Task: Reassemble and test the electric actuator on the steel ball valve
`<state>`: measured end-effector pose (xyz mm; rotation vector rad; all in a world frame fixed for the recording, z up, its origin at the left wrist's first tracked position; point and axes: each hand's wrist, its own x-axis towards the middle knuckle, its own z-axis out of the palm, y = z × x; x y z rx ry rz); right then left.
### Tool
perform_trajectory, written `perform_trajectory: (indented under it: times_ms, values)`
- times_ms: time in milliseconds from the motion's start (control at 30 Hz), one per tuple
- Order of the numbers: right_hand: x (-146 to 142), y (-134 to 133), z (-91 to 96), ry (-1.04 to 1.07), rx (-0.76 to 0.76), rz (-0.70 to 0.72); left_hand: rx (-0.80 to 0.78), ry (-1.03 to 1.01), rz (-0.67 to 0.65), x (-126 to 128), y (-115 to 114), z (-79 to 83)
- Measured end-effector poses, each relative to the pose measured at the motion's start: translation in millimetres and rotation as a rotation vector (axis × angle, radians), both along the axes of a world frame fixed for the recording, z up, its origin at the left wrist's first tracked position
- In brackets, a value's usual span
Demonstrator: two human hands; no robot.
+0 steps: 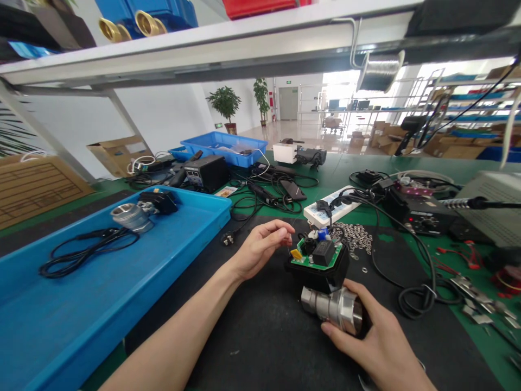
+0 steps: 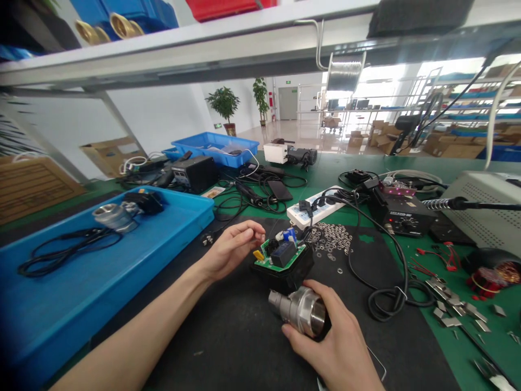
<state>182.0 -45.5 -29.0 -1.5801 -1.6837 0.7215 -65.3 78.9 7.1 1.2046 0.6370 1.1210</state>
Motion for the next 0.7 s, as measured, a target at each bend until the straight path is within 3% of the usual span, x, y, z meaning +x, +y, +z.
perform_trajectory:
  times_ms: [333,700]
  values:
    - [-2.7,-2.9,12.7,0.101,0.019,-0.028,-0.011,0.013,-0.011,1.3,-0.9,-1.1]
    - [-3.9,-2.8,10.4,0.126,0.011,-0.030,-0.007,0.033,-0.001,3.0,-4.1,1.0]
